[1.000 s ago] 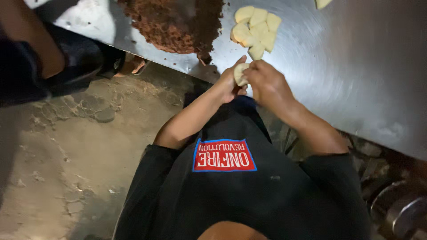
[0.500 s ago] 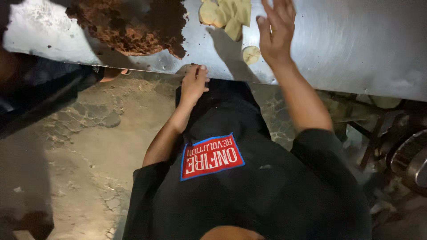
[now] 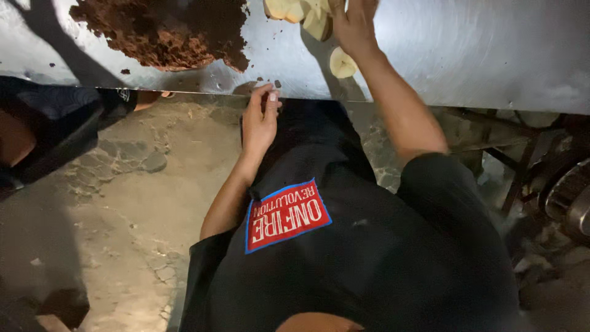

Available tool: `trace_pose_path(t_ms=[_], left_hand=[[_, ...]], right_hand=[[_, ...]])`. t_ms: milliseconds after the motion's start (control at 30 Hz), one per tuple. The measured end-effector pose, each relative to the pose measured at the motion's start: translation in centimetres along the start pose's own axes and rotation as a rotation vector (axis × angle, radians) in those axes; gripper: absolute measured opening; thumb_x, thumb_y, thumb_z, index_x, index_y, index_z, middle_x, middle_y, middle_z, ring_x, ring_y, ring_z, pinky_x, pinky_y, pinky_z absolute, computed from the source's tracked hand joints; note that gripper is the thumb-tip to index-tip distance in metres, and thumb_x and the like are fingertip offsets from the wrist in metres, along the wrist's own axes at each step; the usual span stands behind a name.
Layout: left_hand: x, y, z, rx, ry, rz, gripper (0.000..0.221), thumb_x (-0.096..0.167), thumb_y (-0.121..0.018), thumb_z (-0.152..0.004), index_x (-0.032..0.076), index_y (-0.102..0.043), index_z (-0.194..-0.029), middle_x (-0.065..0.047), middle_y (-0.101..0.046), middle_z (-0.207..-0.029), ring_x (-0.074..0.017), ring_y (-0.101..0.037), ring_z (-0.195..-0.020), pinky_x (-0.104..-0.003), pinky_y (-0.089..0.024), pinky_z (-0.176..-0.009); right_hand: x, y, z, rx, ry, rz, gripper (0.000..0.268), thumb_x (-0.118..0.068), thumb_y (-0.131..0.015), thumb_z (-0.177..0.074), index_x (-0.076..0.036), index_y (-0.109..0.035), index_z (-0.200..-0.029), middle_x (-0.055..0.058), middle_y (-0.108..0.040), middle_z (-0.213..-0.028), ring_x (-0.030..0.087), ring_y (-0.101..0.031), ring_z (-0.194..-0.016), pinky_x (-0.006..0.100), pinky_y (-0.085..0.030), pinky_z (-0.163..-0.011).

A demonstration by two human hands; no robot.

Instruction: The person places a dark paste onto small pieces of dough and folds them closed by hand on a metal table.

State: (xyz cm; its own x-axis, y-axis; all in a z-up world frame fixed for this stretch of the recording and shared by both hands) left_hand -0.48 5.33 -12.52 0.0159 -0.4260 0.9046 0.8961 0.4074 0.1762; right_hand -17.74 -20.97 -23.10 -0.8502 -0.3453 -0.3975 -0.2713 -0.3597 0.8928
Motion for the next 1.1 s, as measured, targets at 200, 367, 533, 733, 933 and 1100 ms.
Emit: trace_pose_path(t_ms=[200, 367, 533, 733, 933, 1100], left_hand=[[2.9, 0.2, -3.3, 0.054, -0.202, -0.132, 0.031, 0.023, -0.059, -0.106, 0.002, -0.061, -0.129, -0.015, -0.070, -0.123, -0.0237, -0.073, -0.103, -0.034, -0.061, -0.085], [3.6, -1.5, -15.1, 0.187, -0.476, -0.394, 0.037, 0.019, -0.063, -0.109, 0.004, -0.055, -0.141, -0.015, -0.056, -0.143, -0.0342, -0.058, -0.129, -0.043, -0.054, -0.101], [1.2, -4.7, -29.0, 0.108, -0.453, -0.712, 0.065, 0.007, -0.073, -0.081, 0.007, -0.052, -0.142, -0.018, -0.053, -0.144, -0.0399, -0.047, -0.134, -0.049, -0.038, -0.114], [1.9, -5.3, -27.1, -0.255, 0.030, -0.752, 0.056, 0.036, -0.083, -0.087, 0.001, -0.061, -0.125, -0.020, -0.063, -0.122, -0.0398, -0.060, -0.116, -0.051, -0.054, -0.093], [6.0, 3.5, -12.3, -0.213, -0.339, -0.491, 0.042, 0.016, -0.078, -0.087, 0.006, -0.065, -0.125, -0.019, -0.069, -0.114, -0.0333, -0.065, -0.107, -0.044, -0.055, -0.092], [8.9, 11.0, -2.9, 0.209, -0.042, 0.207, 0.042, 0.018, -0.072, -0.093, 0.004, -0.060, -0.132, -0.008, -0.068, -0.123, -0.0184, -0.066, -0.109, -0.035, -0.057, -0.093]], right_hand=[[-4.7, 1.3, 2.7, -0.194, 0.011, 0.187, 0.083, -0.057, -0.049, -0.109, -0.006, -0.014, -0.164, 0.024, -0.010, -0.170, 0.043, -0.002, -0.156, 0.060, 0.003, -0.124], [0.1, 1.3, 2.9, -0.148, 0.209, -0.270, 0.072, -0.029, -0.049, -0.115, 0.005, -0.012, -0.167, 0.032, -0.006, -0.172, 0.052, -0.004, -0.158, 0.058, -0.008, -0.130], [-0.2, 5.3, 10.9, -0.313, 0.380, -0.094, 0.050, 0.003, -0.063, -0.081, 0.000, -0.056, -0.131, 0.025, -0.062, -0.126, 0.046, -0.056, -0.122, 0.052, -0.048, -0.105], [-3.7, 8.1, 1.5, -1.188, 0.454, 0.336, 0.043, -0.021, -0.079, -0.083, -0.013, -0.063, -0.123, 0.018, -0.071, -0.115, 0.034, -0.067, -0.109, 0.042, -0.053, -0.092], [-25.2, 18.8, -9.3, -0.669, 0.717, -0.653, 0.051, -0.010, -0.069, -0.096, -0.001, -0.052, -0.144, 0.016, -0.064, -0.136, 0.019, -0.062, -0.126, 0.037, -0.050, -0.105], [-33.7, 19.9, -5.1, -0.445, 0.729, -1.129, 0.037, -0.004, -0.066, -0.109, 0.000, -0.060, -0.145, 0.009, -0.066, -0.124, 0.015, -0.065, -0.111, 0.027, -0.057, -0.095]])
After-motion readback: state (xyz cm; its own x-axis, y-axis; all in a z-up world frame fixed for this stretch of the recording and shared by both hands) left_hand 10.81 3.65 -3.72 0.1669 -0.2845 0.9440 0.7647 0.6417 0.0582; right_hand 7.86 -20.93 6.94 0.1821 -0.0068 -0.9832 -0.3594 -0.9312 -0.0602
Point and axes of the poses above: each hand's wrist, its own z-axis away from the middle knuckle, its own y-axis out of the back of the hand, x = y × z, the point moved 4 cm from there along -z, towards the middle knuckle
